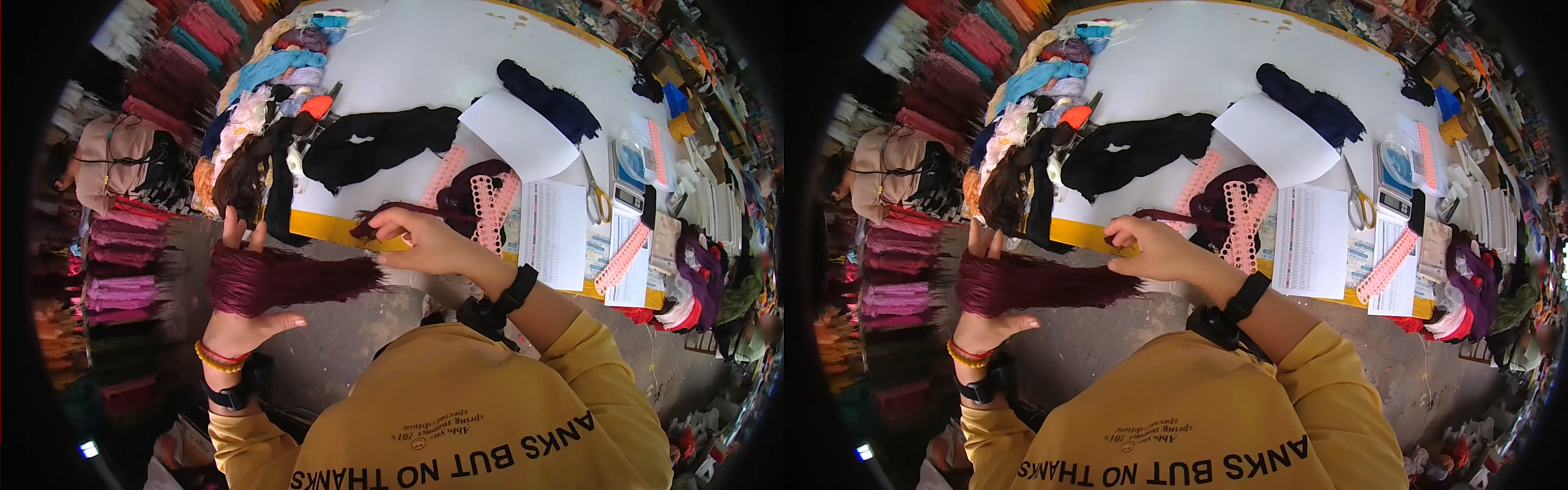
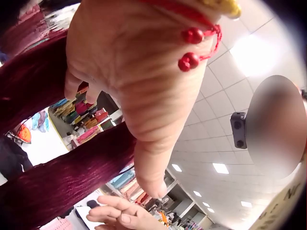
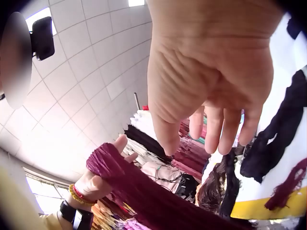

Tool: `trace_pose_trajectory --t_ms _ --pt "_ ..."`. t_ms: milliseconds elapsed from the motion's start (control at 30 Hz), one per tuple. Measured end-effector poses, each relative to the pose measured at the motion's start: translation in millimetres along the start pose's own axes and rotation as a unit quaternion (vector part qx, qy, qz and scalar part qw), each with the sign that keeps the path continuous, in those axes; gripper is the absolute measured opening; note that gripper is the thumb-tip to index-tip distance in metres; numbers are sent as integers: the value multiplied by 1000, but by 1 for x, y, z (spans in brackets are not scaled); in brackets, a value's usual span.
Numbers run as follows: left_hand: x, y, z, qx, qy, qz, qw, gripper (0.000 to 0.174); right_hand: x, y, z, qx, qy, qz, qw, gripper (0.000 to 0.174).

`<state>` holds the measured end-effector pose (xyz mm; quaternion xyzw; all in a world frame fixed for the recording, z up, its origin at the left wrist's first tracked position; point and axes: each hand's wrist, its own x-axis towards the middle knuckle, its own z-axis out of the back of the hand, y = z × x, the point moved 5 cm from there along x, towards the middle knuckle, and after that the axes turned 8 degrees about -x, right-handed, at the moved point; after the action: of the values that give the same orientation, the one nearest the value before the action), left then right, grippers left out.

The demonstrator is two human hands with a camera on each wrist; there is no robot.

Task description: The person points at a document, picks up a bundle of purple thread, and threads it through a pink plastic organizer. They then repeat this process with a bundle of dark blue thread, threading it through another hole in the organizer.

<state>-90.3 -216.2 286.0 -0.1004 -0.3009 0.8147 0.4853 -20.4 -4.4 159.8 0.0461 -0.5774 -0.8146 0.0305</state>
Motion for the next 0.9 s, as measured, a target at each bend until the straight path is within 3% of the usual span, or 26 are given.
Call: trace_pose_trajectory --t_ms 100,233,333,433,500,567,667,767,900 --pt "7 -2 -8 -53 -13 6 998 92 11 18 -11 -6 0 42 999 53" --pt "23 -8 -16 -120 -30 -24 992 80 23 66 -26 -90 -106 208 968 60" --pt "32 -10 -24 -140 -29 -45 989 81 39 78 -49 -89 -78 207 971 56" --pt "34 -19 -22 15 7 -49 999 86 43 66 -66 64 -50 194 978 48" --pt "25 -2 -26 -11 7 -38 999 95 39 53 -70 70 -40 137 987 41" --pt "15 16 -35 -146 -46 -14 988 102 35 45 -72 43 -20 97 994 40" --pt "15 20 -39 -154 -66 -25 985 104 29 44 -71 37 -21 106 993 35" --pt "20 9 -41 -318 -157 25 935 101 24 45 -65 35 -19 90 995 31" --pt "29 5 -37 -492 -198 38 847 74 18 31 -62 17 8 22 1000 30"
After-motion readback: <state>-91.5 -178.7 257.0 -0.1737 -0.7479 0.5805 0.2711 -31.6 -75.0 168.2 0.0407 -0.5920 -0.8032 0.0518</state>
